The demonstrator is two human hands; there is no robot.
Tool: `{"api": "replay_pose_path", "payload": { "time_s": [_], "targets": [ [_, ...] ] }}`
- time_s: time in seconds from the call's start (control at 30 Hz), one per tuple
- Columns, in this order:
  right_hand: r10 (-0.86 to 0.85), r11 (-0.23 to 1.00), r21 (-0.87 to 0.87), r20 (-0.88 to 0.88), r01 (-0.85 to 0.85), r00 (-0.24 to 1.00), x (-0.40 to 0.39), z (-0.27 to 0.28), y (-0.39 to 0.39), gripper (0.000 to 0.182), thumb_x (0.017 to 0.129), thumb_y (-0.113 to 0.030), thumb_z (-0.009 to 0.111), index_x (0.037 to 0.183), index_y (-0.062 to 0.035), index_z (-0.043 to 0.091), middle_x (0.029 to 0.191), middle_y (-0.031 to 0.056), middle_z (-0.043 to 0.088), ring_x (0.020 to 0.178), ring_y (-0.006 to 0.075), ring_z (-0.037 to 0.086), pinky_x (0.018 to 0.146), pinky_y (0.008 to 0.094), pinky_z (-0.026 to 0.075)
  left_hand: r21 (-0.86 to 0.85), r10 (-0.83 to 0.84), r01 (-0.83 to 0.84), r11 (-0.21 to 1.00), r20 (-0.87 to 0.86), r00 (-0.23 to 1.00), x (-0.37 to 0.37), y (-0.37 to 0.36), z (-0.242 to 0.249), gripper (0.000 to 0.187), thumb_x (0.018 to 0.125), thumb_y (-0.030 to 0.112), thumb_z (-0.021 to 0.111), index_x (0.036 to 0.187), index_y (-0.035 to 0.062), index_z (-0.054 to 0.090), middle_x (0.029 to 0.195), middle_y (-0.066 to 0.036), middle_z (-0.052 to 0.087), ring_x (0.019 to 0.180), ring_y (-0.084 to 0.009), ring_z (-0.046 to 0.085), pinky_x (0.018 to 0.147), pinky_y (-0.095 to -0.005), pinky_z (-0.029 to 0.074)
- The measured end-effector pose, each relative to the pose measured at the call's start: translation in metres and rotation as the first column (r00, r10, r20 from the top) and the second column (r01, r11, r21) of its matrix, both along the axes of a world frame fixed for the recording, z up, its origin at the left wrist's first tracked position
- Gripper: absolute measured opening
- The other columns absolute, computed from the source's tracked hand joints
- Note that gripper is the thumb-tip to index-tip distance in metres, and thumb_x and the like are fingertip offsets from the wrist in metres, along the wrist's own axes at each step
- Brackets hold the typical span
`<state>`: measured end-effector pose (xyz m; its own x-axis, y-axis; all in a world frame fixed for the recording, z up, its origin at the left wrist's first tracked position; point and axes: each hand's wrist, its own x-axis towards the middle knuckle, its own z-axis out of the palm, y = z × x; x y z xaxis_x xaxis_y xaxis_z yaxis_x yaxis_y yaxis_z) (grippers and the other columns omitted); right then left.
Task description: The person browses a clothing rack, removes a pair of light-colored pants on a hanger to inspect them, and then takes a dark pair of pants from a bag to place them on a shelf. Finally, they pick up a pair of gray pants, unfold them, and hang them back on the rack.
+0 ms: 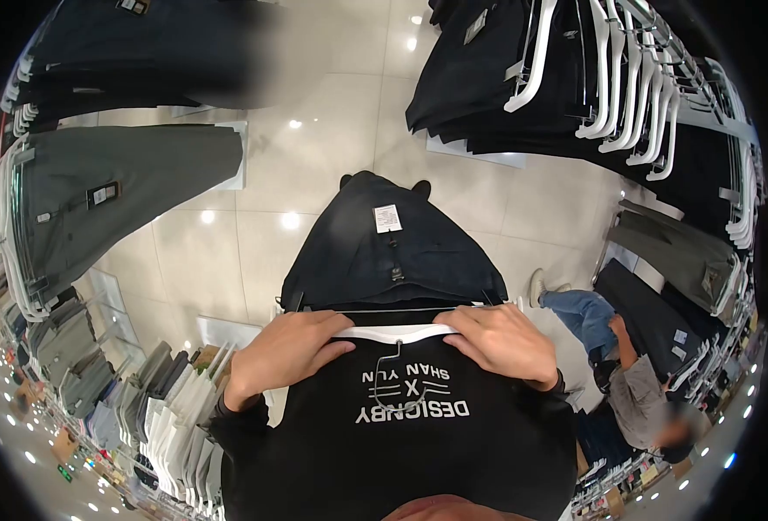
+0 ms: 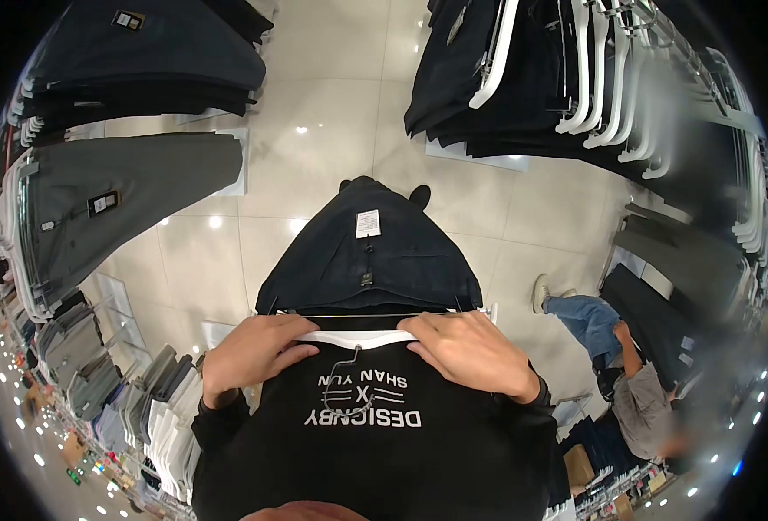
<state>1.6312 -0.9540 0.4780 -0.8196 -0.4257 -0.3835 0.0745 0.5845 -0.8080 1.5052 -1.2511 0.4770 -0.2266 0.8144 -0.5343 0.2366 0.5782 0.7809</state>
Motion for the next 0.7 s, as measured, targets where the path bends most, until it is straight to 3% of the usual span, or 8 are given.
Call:
{"api": "replay_pose_path", "payload": {
  "time_s": [0.3, 0.7],
  "targets": [
    [0.024, 1.000, 0.008, 0.069, -0.024, 0.997, 0.000, -0.001, -0.002, 0.023, 0.092, -0.015, 0.067, 0.111, -0.0031, 0.061, 0.094, 0.0115, 0.068, 0.079, 0.0341, 0.068, 0.063, 0.0441, 0.052, -0.027, 0.009, -0.007, 1.000, 0.073, 0.997, 0.005, -0.005, 0.002, 0.028, 0.097, 0.026, 0.063, 0.108, 0.0005, 0.064, 0.096, -0.017, 0.068, 0.088, -0.0393, 0.065, 0.075, -0.0448, 0.052],
    [-0.074, 0.997, 0.009, 0.089, 0.073, 0.993, 0.021, -0.007, -0.002, 0.022, 0.090, -0.013, 0.069, 0.109, -0.0035, 0.062, 0.091, 0.0108, 0.067, 0.079, 0.0324, 0.068, 0.064, 0.0426, 0.052, 0.001, -0.027, 0.027, 1.000, 0.121, 0.992, 0.004, 0.005, -0.009, 0.022, 0.097, 0.022, 0.063, 0.105, 0.0010, 0.063, 0.092, -0.018, 0.067, 0.084, -0.0401, 0.065, 0.072, -0.0461, 0.051]
  ]
}}
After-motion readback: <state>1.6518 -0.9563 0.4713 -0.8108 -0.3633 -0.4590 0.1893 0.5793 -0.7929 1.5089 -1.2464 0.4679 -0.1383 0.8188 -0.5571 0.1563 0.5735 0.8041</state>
